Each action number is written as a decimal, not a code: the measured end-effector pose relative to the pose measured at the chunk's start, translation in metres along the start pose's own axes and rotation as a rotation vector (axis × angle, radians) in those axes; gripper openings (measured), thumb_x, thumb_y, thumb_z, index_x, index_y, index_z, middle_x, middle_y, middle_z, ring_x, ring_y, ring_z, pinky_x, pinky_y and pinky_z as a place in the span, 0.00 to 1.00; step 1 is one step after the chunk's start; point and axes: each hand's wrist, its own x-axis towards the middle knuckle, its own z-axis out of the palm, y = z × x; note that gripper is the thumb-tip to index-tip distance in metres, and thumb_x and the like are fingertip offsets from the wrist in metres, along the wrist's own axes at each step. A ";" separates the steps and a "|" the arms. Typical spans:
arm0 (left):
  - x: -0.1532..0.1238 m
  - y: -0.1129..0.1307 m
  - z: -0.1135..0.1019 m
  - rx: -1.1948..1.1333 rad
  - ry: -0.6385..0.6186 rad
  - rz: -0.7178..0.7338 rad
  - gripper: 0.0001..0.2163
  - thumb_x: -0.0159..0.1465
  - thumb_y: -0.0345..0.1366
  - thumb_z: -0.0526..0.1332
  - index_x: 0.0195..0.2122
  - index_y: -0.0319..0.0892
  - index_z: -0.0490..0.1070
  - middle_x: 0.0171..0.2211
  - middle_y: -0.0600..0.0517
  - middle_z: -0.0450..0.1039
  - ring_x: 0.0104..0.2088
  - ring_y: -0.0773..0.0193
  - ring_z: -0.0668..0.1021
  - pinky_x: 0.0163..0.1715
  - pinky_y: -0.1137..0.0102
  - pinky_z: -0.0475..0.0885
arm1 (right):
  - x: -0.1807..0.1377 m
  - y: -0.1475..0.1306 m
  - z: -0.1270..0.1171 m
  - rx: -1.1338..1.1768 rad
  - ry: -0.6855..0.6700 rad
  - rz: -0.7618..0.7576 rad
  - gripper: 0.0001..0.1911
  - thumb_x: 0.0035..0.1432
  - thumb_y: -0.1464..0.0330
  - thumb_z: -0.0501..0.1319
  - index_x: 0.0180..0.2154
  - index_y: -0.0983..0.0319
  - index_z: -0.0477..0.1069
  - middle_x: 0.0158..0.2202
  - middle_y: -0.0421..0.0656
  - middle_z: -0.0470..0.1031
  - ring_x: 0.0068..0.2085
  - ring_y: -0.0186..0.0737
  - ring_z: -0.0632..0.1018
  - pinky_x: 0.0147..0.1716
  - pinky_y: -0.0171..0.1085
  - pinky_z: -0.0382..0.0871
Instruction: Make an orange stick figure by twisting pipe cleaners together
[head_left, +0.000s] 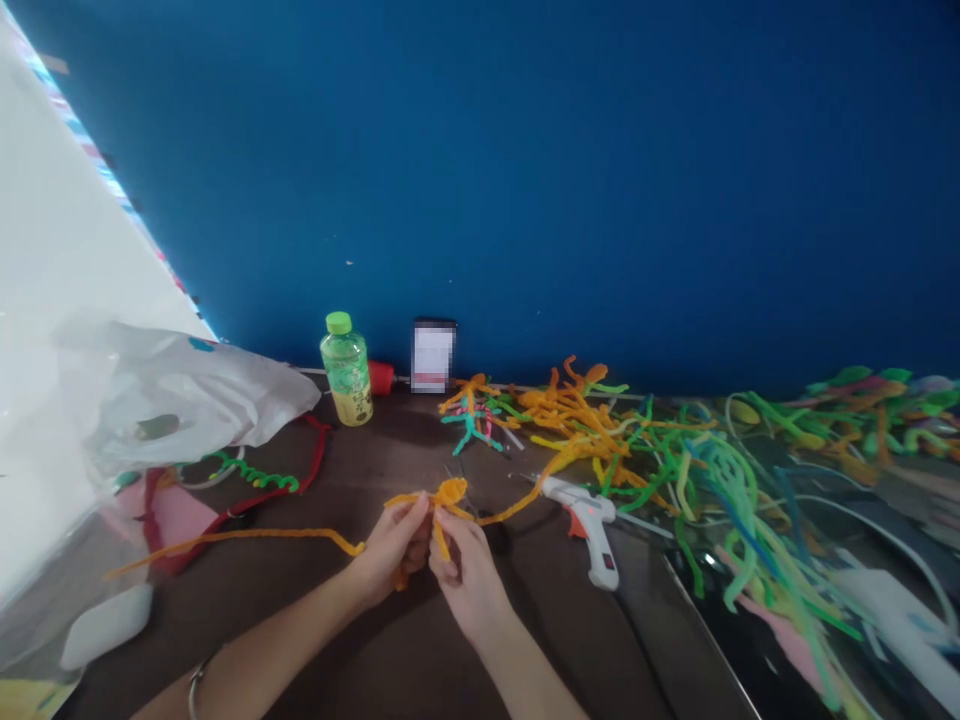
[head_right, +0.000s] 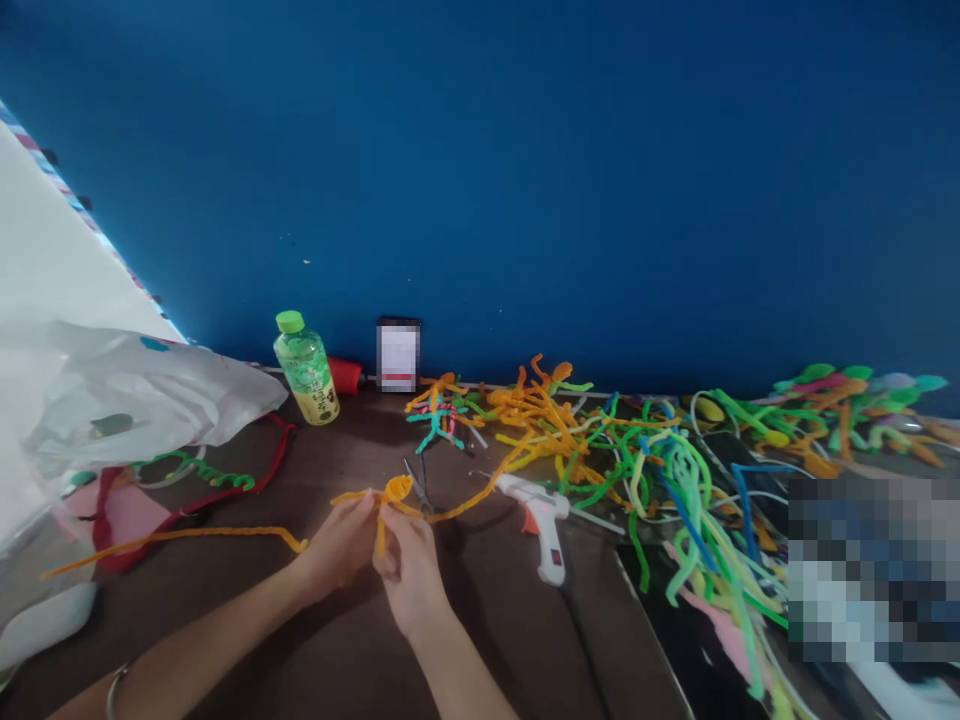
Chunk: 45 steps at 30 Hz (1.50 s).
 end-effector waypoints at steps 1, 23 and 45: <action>0.000 0.000 0.000 0.001 -0.002 -0.006 0.21 0.50 0.54 0.59 0.25 0.40 0.59 0.14 0.62 0.49 0.13 0.77 0.58 0.14 0.79 0.52 | 0.000 0.000 0.000 -0.001 -0.006 0.000 0.15 0.45 0.67 0.64 0.19 0.64 0.59 0.14 0.30 0.51 0.15 0.20 0.49 0.13 0.27 0.40; -0.007 0.008 0.003 -0.001 -0.022 0.008 0.19 0.51 0.52 0.59 0.24 0.41 0.57 0.14 0.63 0.44 0.12 0.79 0.50 0.13 0.79 0.46 | 0.001 -0.002 0.003 -0.019 0.020 0.001 0.15 0.43 0.68 0.65 0.18 0.64 0.59 0.12 0.30 0.52 0.14 0.20 0.50 0.12 0.26 0.40; -0.005 0.005 0.002 -0.010 -0.014 -0.012 0.19 0.50 0.53 0.59 0.25 0.40 0.59 0.14 0.62 0.47 0.13 0.77 0.56 0.16 0.78 0.53 | -0.002 -0.002 0.002 -0.016 0.005 -0.002 0.15 0.44 0.68 0.65 0.19 0.63 0.58 0.12 0.29 0.52 0.13 0.21 0.50 0.13 0.27 0.41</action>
